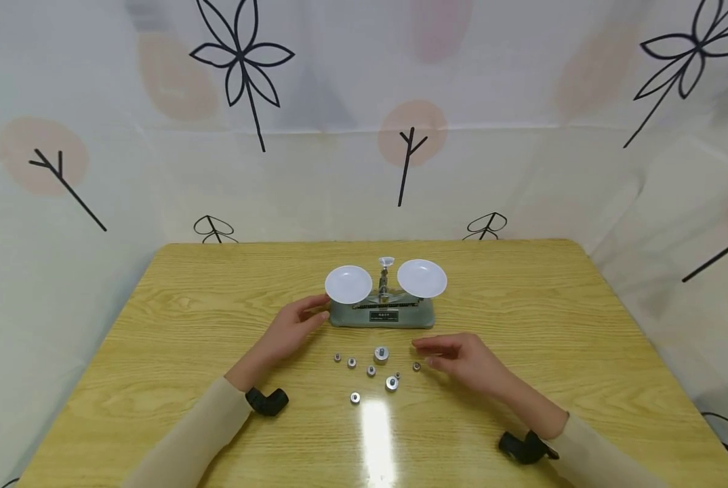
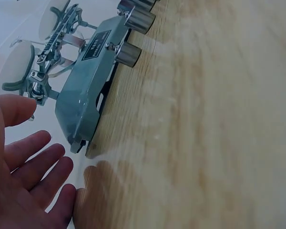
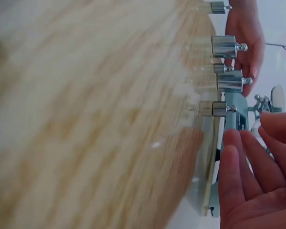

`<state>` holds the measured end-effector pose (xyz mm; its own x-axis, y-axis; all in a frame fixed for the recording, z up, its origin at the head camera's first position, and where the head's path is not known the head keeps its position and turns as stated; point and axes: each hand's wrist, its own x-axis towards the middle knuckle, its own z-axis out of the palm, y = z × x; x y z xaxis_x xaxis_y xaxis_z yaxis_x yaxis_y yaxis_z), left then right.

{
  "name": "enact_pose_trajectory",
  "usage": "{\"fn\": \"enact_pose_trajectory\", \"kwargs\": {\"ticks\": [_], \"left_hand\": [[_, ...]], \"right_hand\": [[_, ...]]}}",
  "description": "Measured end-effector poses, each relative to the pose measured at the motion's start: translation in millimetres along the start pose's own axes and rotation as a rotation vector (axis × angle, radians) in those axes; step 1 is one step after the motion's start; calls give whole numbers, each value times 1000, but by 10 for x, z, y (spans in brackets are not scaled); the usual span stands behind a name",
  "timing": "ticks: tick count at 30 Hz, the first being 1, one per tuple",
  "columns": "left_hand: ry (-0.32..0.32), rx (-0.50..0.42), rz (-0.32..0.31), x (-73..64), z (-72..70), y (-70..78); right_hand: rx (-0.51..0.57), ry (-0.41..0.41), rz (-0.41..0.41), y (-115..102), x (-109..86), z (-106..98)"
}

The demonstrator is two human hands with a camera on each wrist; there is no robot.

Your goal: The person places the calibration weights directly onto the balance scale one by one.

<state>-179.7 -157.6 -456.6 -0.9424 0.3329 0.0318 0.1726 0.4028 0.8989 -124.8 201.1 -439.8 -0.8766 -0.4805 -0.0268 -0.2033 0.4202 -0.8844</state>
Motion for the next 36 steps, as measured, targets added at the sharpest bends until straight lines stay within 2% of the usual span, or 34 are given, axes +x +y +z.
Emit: {"fn": "enact_pose_trajectory", "kwargs": {"ticks": [8, 14, 21, 25, 29, 36], "left_hand": [[3, -8, -9, 136, 18, -84], [-3, 2, 8, 206, 24, -121], [-49, -31, 89, 299, -34, -171], [-80, -34, 84, 335, -75, -188], [-109, 2, 79, 354, -67, -177], [-119, 3, 110, 386, -47, -186]], "right_hand": [[65, -89, -20, 67, 74, 8], [55, -127, -27, 101, 124, 32], [8, -134, -20, 111, 166, 27], [-4, -125, -34, 112, 188, 26], [-7, -120, -40, 112, 190, 24], [-47, -123, -28, 123, 202, 22]]}}
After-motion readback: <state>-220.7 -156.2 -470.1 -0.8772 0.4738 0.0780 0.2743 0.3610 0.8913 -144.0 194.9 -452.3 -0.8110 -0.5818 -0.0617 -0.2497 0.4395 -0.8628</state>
